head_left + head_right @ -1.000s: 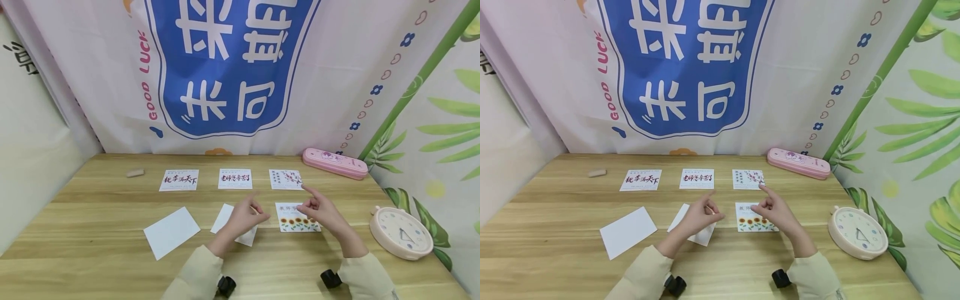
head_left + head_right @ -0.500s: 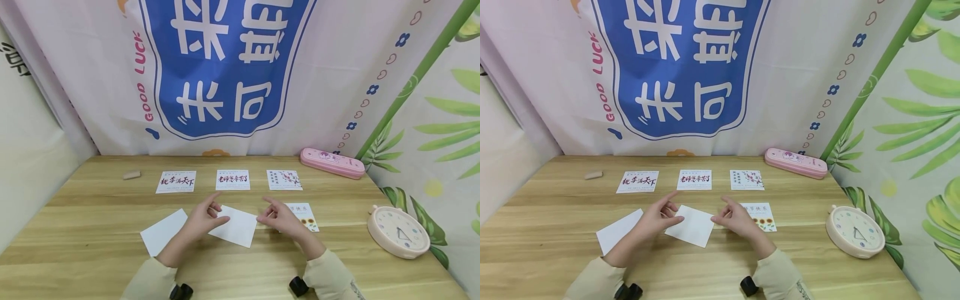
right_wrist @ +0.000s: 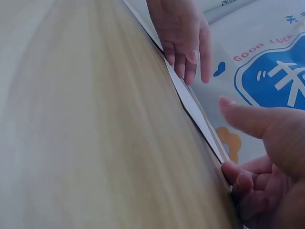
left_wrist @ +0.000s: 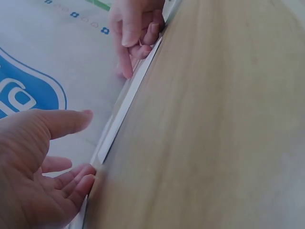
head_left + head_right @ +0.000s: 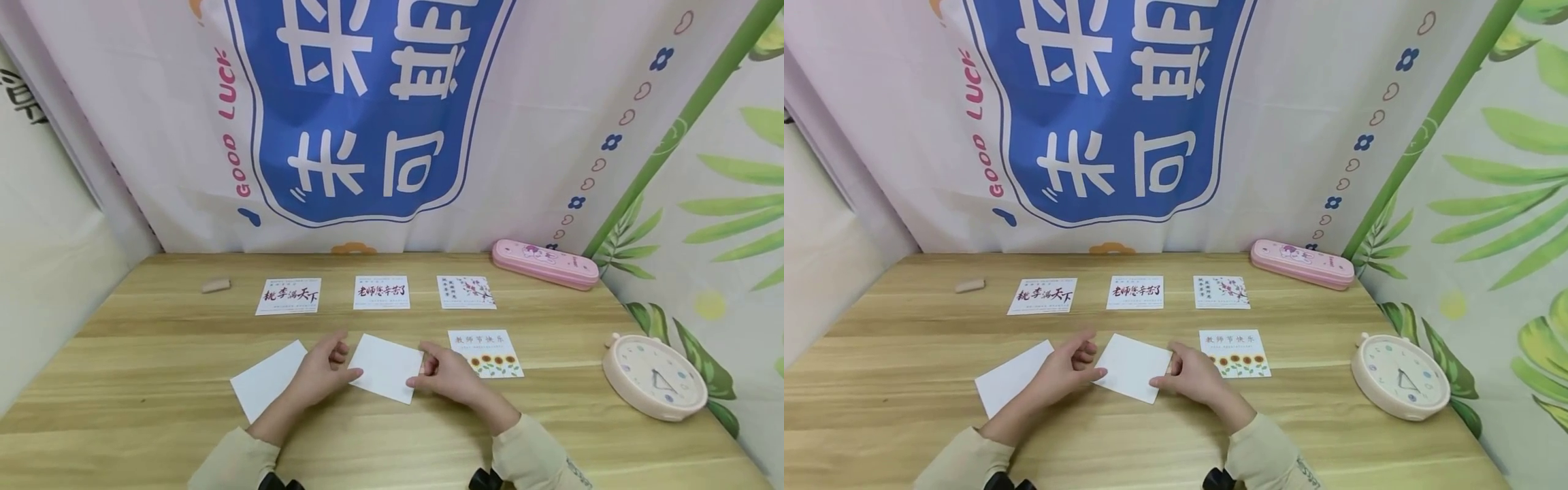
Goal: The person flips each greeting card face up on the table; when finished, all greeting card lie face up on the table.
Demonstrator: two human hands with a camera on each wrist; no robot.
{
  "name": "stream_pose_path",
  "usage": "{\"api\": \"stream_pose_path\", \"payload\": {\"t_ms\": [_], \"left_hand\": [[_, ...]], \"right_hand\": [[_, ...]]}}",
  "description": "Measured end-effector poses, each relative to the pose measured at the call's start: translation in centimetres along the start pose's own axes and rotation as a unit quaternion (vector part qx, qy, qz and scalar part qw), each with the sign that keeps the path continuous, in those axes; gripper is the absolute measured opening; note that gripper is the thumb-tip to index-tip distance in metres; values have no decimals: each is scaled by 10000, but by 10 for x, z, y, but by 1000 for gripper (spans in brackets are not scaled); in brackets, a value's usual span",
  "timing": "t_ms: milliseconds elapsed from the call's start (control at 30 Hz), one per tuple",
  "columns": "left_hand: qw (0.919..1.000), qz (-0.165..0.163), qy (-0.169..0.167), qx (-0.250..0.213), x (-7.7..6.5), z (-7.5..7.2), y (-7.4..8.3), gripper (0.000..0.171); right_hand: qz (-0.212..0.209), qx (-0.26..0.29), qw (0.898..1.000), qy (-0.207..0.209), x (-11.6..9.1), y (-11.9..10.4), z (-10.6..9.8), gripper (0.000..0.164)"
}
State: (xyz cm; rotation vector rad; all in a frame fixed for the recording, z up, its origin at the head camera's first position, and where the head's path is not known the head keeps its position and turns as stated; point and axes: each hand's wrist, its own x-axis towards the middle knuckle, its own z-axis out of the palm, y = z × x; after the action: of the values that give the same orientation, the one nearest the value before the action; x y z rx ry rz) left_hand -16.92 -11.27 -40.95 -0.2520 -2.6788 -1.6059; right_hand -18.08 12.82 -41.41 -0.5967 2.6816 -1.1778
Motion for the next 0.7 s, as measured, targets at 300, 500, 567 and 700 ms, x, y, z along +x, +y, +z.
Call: {"api": "stream_pose_path", "payload": {"t_ms": [300,500,567,700], "left_hand": [[9993,176,-6,327,-1,5,-7,58],[9997,29,-59,252,0,7,-6,55],[9998,-164,-14,143,0,7,-4,53],[9986,-509,124,-37,1,4,0,48]], "right_hand": [[-79,-1425,9897,-80,-5,-5,4,81],[-26,-1531,9882,-80,-4,-4,3,96],[-66,-1518,9883,-94,-3,-4,3,98],[-166,-1544,9878,-114,0,-6,2,96]]}}
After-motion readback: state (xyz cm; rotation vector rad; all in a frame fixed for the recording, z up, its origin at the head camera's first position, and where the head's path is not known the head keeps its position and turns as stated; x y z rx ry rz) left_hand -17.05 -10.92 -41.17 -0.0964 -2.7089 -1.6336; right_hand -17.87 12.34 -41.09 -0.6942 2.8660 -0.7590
